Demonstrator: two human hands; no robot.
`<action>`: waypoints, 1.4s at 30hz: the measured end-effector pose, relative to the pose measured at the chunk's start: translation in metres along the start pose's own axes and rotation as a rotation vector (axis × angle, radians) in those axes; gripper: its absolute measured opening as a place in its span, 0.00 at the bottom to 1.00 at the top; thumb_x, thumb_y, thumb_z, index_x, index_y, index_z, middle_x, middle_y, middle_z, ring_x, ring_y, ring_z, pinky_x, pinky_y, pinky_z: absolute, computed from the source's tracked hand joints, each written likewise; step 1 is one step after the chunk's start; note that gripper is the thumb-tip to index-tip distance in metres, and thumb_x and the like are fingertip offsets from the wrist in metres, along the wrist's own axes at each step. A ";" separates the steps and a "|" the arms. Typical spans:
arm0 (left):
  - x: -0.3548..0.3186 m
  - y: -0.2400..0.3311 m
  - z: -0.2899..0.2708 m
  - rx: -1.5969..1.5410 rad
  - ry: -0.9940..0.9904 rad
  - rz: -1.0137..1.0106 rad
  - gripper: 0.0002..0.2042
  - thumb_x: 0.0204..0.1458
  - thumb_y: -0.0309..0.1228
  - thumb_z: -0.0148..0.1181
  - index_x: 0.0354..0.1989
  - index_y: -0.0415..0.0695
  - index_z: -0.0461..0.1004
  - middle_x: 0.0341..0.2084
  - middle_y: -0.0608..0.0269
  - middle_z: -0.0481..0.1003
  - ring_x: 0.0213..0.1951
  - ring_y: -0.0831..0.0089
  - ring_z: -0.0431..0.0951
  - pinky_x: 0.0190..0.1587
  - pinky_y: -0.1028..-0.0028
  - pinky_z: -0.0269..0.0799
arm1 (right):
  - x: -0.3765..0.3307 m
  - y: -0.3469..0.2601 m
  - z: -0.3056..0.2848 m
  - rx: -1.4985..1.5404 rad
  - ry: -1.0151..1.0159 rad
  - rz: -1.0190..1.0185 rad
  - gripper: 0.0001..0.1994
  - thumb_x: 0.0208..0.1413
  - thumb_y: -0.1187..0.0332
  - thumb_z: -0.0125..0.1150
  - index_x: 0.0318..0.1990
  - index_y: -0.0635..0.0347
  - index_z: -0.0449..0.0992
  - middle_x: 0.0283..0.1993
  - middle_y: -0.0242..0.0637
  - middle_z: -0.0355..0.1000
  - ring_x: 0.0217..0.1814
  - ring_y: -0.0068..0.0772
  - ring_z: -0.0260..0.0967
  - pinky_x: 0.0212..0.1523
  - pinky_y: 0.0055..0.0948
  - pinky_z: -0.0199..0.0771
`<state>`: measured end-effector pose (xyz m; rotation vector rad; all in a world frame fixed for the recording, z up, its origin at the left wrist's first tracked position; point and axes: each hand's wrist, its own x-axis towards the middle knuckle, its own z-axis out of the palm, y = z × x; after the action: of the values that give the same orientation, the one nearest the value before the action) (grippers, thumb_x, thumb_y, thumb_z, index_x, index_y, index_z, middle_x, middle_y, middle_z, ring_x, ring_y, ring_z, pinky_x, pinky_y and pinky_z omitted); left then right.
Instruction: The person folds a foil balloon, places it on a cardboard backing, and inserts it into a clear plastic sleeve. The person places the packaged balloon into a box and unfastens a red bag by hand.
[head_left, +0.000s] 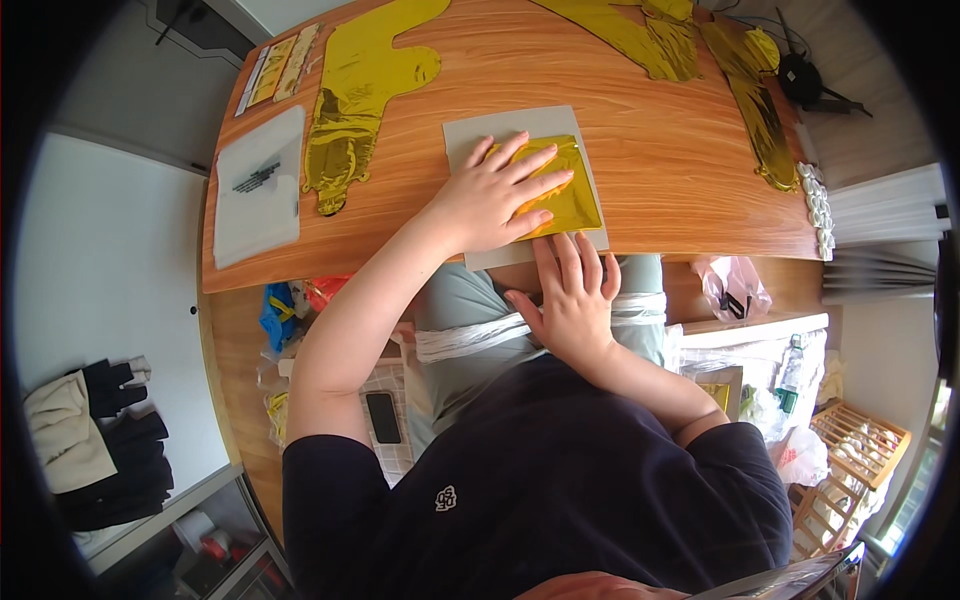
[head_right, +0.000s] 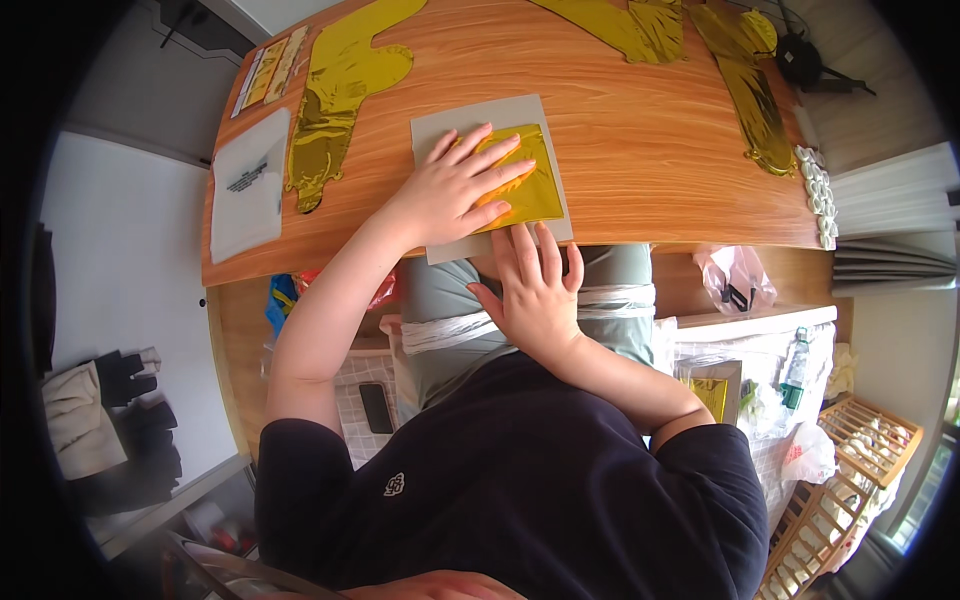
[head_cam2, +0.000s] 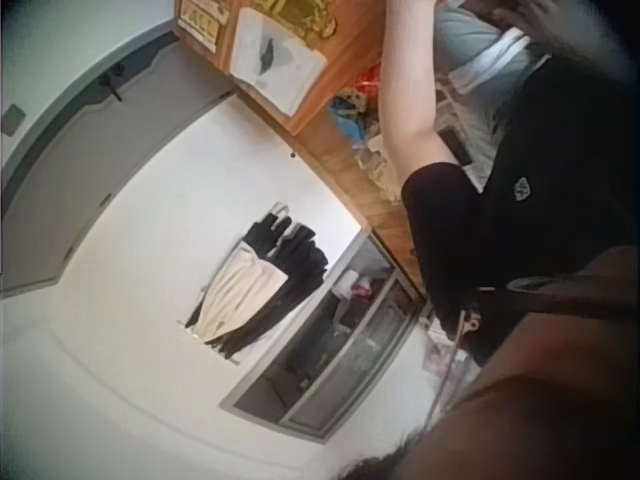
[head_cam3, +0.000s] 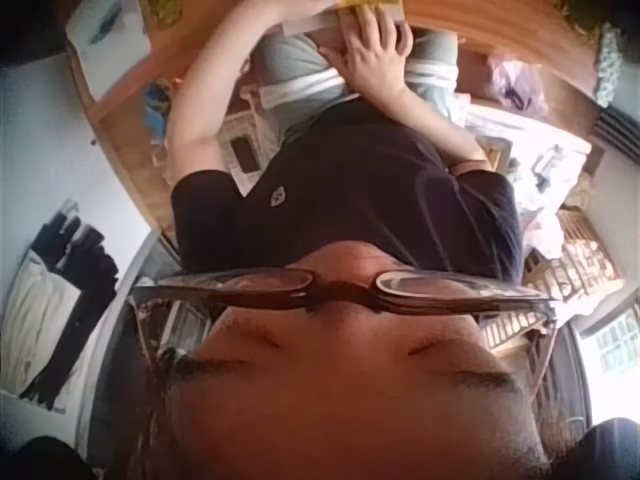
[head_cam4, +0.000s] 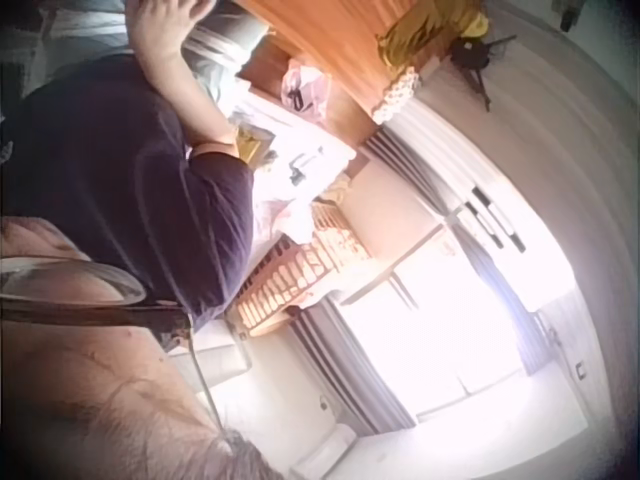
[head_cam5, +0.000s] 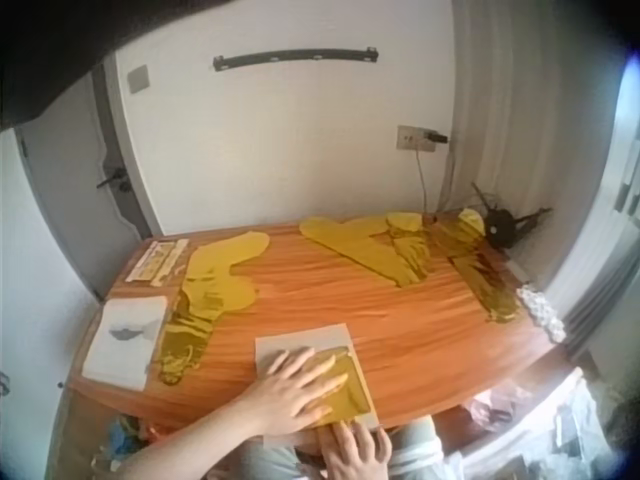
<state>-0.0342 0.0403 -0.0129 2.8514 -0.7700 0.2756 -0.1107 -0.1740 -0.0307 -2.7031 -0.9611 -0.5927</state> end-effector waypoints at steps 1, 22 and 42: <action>0.000 0.000 0.000 -0.002 0.000 0.000 0.29 0.67 0.57 0.47 0.75 0.70 0.60 0.76 0.64 0.57 0.77 0.49 0.52 0.75 0.40 0.45 | 0.001 0.001 -0.003 -0.007 -0.005 0.004 0.37 0.59 0.39 0.61 0.67 0.57 0.70 0.68 0.40 0.63 0.73 0.44 0.57 0.74 0.53 0.43; -0.001 0.000 -0.001 0.017 -0.017 -0.001 0.31 0.65 0.59 0.51 0.76 0.67 0.60 0.77 0.64 0.56 0.77 0.48 0.51 0.75 0.40 0.46 | 0.008 0.010 -0.016 -0.005 -0.029 -0.012 0.29 0.58 0.53 0.66 0.64 0.57 0.74 0.63 0.30 0.69 0.59 0.35 0.61 0.60 0.40 0.56; 0.000 0.000 -0.002 0.027 -0.032 -0.003 0.34 0.63 0.63 0.51 0.76 0.68 0.58 0.78 0.64 0.54 0.78 0.49 0.49 0.75 0.39 0.45 | 0.009 0.048 -0.031 0.280 0.073 -0.070 0.21 0.54 0.66 0.69 0.57 0.49 0.81 0.60 0.27 0.75 0.54 0.35 0.69 0.60 0.41 0.56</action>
<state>-0.0350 0.0405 -0.0107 2.8885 -0.7734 0.2417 -0.0828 -0.2154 -0.0016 -2.3950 -1.0384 -0.5220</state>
